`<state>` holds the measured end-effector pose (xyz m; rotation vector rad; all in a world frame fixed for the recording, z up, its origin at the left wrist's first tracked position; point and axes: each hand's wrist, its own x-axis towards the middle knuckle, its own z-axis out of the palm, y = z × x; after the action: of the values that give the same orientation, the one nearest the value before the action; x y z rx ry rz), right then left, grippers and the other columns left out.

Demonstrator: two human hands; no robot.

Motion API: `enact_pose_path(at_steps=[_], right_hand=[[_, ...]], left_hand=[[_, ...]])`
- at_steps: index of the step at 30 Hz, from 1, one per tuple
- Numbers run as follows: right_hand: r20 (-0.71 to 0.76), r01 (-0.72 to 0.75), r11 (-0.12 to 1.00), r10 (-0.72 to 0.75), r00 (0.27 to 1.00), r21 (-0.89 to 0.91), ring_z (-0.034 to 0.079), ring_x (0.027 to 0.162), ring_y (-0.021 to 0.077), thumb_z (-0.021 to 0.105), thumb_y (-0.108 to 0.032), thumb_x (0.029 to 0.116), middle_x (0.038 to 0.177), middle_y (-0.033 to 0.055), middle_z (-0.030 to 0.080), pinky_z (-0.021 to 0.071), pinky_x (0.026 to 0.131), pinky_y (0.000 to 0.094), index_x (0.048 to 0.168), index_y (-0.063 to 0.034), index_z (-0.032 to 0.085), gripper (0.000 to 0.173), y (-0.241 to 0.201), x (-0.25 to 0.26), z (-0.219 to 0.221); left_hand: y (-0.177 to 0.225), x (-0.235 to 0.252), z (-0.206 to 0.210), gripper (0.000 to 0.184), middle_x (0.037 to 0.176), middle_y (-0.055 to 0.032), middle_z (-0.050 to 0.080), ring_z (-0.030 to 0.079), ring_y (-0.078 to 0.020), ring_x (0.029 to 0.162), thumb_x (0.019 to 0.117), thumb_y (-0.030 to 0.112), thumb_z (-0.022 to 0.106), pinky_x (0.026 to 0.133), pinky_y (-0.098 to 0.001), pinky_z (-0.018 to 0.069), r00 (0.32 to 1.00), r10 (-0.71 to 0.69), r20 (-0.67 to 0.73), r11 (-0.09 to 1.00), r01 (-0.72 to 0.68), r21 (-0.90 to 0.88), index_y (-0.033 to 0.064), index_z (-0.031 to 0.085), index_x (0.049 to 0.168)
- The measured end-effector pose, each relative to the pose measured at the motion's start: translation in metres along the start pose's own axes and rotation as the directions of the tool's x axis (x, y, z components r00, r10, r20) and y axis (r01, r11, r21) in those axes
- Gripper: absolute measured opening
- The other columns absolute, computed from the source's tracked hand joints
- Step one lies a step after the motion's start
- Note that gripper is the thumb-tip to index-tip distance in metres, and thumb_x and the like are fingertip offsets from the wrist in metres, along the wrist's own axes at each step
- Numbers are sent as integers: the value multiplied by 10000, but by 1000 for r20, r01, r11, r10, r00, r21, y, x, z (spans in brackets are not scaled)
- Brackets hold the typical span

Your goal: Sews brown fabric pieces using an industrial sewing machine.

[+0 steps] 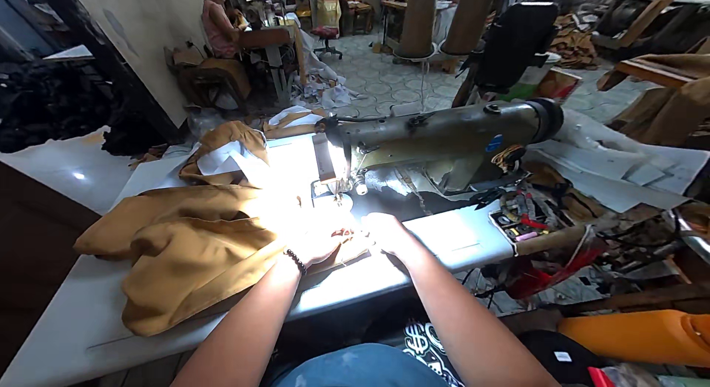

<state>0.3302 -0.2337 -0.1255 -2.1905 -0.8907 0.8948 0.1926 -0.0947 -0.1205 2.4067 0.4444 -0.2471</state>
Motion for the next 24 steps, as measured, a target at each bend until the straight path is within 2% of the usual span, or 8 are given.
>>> enact_pose_path(at_steps=[5,9,12,14,17,18,21,24], right_hand=[[84,1,996,6,996,-87,588,702,155,372,-399,1118,836,68,612,511,712,358,1105,-45,670,463,-9,2,-1],[85,87,987,-75,994,-137,655,905,244,398,-379,1114,1033,153,676,522,865,453,1207,-34,672,450,-10,-4,1],[90,135,963,-117,989,-232,627,1192,329,410,-359,1109,1226,218,668,450,1043,536,1245,7,651,459,-16,-11,2],[82,140,949,-121,989,-283,627,1169,340,434,-341,1098,1190,225,666,454,1015,537,1209,20,649,434,-21,-16,4],[49,106,947,-96,994,-303,635,1164,356,503,-332,1070,1178,228,678,466,1009,554,1196,19,671,409,-25,-17,7],[30,95,947,-90,995,-308,646,1139,357,525,-341,1061,1147,218,690,479,987,568,1162,5,688,396,-22,-17,12],[-76,153,914,-194,978,-375,691,955,358,592,-324,1035,958,181,708,533,812,589,1014,-28,708,319,-7,-21,30],[-125,235,879,-311,942,-415,704,958,368,569,-224,1035,981,184,718,544,788,601,1069,-28,724,252,-2,-28,38]], left_hand=[[-6,-4,8,374,1300,-161,663,597,-252,1256,1088,263,451,1099,-441,426,998,-34,-46,999,34,4,41,674,1291],[-13,-12,30,391,1281,-141,688,617,-254,1244,1047,177,411,1081,-453,445,982,76,-175,997,-75,11,50,711,1264],[-19,-15,52,390,1262,-184,679,629,-334,1200,957,79,484,1042,-542,450,893,351,-281,936,-327,129,26,705,1274],[-19,-15,61,317,1154,-161,701,658,-351,1116,940,100,527,980,-606,448,831,444,-336,889,-362,281,43,725,1182],[-22,-10,69,175,908,-96,738,734,-256,854,944,95,583,770,-448,600,648,603,-466,790,-407,458,59,753,967],[-20,-14,69,191,879,-96,748,742,-248,826,950,99,583,745,-429,610,662,581,-473,807,-393,441,50,767,975],[-11,-26,59,270,854,-137,738,730,-291,814,982,152,529,727,-492,582,845,323,-426,942,-244,231,10,751,1041],[-17,-22,57,345,1095,-129,744,719,-264,1008,970,253,588,887,-486,572,854,269,-446,963,-229,142,31,713,1202]])
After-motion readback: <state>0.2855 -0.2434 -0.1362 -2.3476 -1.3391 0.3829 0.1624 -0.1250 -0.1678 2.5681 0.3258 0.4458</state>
